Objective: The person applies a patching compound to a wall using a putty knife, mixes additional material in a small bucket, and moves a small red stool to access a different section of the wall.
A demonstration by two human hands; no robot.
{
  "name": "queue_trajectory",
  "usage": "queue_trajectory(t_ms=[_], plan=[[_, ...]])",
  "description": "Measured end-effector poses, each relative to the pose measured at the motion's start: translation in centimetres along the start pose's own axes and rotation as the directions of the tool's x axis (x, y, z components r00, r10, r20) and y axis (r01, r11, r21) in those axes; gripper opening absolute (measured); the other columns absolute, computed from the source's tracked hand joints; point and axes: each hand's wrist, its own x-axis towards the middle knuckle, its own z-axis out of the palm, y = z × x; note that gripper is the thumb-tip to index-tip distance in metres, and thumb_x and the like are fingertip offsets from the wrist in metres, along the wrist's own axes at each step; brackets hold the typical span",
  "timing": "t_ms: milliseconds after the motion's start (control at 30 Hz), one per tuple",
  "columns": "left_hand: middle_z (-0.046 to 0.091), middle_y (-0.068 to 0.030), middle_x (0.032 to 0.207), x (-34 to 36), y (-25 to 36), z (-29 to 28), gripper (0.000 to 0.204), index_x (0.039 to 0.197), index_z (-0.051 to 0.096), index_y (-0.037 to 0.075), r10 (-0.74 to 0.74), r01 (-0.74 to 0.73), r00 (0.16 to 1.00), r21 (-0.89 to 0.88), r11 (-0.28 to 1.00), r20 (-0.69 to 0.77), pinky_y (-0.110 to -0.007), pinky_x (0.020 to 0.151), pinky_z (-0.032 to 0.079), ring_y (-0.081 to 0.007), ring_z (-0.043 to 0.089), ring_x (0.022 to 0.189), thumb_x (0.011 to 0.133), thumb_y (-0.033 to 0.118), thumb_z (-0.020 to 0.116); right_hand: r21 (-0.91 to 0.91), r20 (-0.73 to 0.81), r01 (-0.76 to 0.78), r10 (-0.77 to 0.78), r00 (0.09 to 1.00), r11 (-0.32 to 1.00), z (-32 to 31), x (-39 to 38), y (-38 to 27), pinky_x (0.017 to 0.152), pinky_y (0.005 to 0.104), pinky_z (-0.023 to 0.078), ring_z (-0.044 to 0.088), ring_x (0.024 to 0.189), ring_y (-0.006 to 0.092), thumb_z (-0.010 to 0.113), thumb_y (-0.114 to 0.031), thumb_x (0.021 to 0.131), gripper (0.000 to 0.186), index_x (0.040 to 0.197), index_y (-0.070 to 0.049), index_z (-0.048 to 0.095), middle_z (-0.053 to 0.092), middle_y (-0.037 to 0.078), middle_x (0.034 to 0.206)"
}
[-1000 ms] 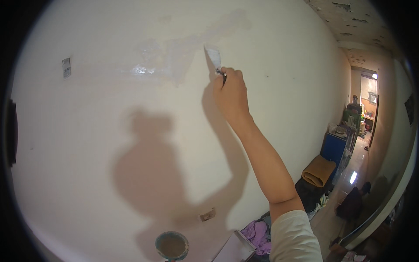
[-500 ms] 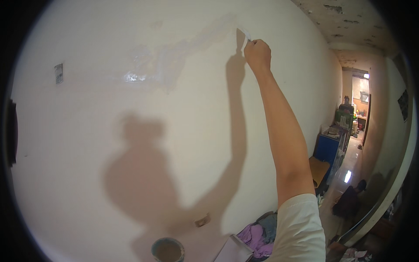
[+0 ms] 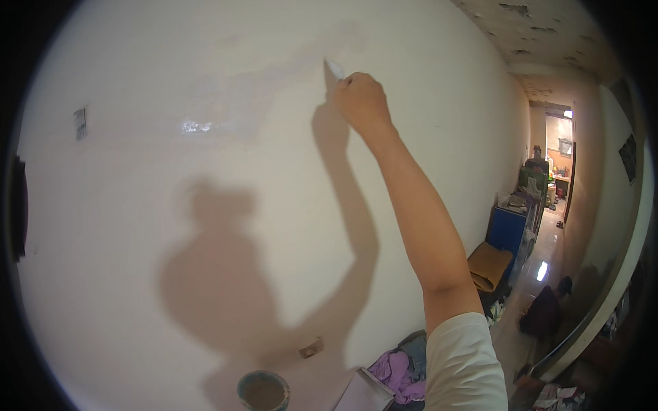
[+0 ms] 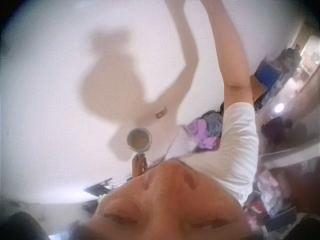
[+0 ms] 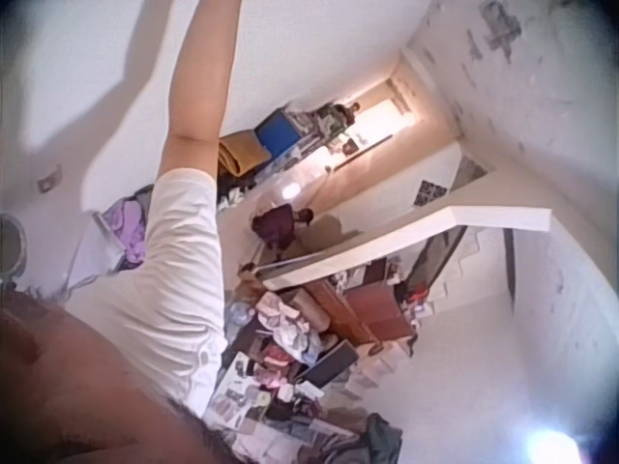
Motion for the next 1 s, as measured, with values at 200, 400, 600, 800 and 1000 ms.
queue_trajectory(t_ms=[200,400,600,800,1000], plan=[[0.05,0.0011,0.063,0.4,-0.4,0.2,0.025,0.093,0.058,0.005,0.027,-0.026,0.999,-0.016,1.0,0.039,-0.026,0.041,0.034,-0.0096,0.046,0.05,0.1,0.029,0.057,-0.002,-0.043,0.131,-0.131,0.99,0.991,-1.4,-2.1,-0.7,0.09,0.0497,0.052,0.066,0.1,0.0455,0.048,-0.023,0.093,0.037,0.101,0.007,0.07,0.069,0.03,0.101],[0.051,-0.0006,0.063,0.2,-0.3,1.2,0.025,0.096,0.058,0.003,0.054,-0.053,0.996,-0.018,0.998,0.064,-0.027,0.041,0.035,-0.0106,0.047,0.048,0.101,0.028,0.057,-0.191,-0.12,0.041,-0.065,0.991,0.981,-2.9,7.6,3.2,0.078,0.0438,0.054,0.07,0.083,0.0383,0.05,-0.022,0.093,0.036,0.101,0.006,0.071,0.071,0.026,0.087],[0.051,0.0001,0.064,-1.8,0.6,1.7,0.028,0.098,0.058,0.005,0.011,-0.01,1.0,-0.053,0.999,0.022,-0.026,0.041,0.035,-0.0102,0.046,0.048,0.101,0.033,0.058,-0.135,-0.051,0.118,-0.126,0.991,0.984,-0.8,6.5,3.2,0.085,0.0497,0.054,0.067,0.093,0.046,0.05,-0.023,0.092,0.035,0.09,0.006,0.071,0.07,0.029,0.097],[0.05,0.0017,0.066,-1.6,-1.1,0.7,0.028,0.099,0.058,0.007,0.0,-0.001,1.0,-0.033,0.999,-0.02,-0.024,0.043,0.035,-0.0088,0.045,0.05,0.1,0.035,0.058,-0.075,0.082,0.108,-0.101,0.991,0.991,-0.5,-1.5,-0.6,0.085,0.0493,0.053,0.067,0.093,0.0451,0.048,-0.021,0.094,0.035,0.091,0.006,0.07,0.069,0.03,0.096],[0.05,0.0019,0.066,-1.6,-0.6,1.1,0.029,0.098,0.058,0.007,0.0,0.0,1.0,-0.015,1.0,-0.017,-0.025,0.043,0.035,-0.0085,0.045,0.051,0.1,0.035,0.059,-0.071,-0.047,0.162,-0.166,0.985,0.984,-2.4,-0.2,0.3,0.086,0.0501,0.053,0.067,0.094,0.0469,0.05,-0.023,0.094,0.035,0.091,0.006,0.069,0.069,0.03,0.095]])
